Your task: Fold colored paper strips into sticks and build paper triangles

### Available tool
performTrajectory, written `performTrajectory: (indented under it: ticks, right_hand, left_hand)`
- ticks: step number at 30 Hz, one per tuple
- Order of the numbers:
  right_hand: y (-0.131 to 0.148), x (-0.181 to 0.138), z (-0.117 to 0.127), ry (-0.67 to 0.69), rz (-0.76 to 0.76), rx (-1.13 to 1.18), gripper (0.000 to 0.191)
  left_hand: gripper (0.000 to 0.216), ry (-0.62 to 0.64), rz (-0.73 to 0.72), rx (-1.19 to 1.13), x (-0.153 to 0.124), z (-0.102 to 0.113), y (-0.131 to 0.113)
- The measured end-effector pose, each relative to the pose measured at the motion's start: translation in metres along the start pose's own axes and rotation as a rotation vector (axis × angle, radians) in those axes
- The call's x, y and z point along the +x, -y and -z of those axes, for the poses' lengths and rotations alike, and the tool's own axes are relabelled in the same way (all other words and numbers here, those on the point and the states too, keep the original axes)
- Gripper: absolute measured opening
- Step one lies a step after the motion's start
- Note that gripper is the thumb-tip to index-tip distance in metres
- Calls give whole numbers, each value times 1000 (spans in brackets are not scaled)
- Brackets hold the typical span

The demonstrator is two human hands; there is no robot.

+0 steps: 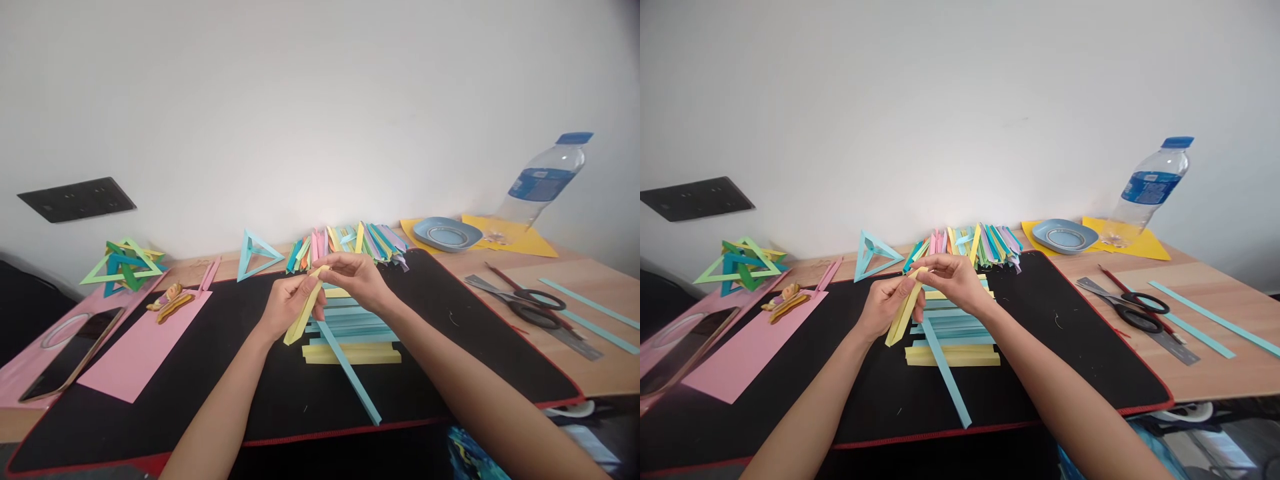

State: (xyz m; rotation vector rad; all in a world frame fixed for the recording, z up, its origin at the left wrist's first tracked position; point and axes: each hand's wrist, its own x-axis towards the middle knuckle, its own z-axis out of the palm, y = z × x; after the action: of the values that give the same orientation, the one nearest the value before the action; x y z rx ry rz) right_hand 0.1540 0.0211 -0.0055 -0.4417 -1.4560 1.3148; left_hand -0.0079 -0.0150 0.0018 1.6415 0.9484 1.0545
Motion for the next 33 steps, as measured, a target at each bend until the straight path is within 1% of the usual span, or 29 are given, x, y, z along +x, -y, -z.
performTrajectory:
  ticks: [8,16,20,24,28,33]
  right_hand:
    - [-2,-1,-1,-36,-34,-9,17]
    - [-2,0,-2,-56,-56,-15,15]
    - [-2,0,-3,-51,-32,-56,16]
    - [-7,-1,-4,-47,-2,-94,22]
    - [-15,-1,-4,-85,-38,-94,32]
    - [-17,-1,-5,-103,-48,-74,31]
  left_hand:
    - [42,7,-8,-47,0,-1,-3]
    - [43,-47,-21,-4,0,-3,-1]
    - [44,-67,-15,9,0,-3,1]
    - [45,-82,-8,57,0,-5,3]
    - [47,-71,20,95,1,-7,6]
    - [46,-61,19,125,1,-7,7]
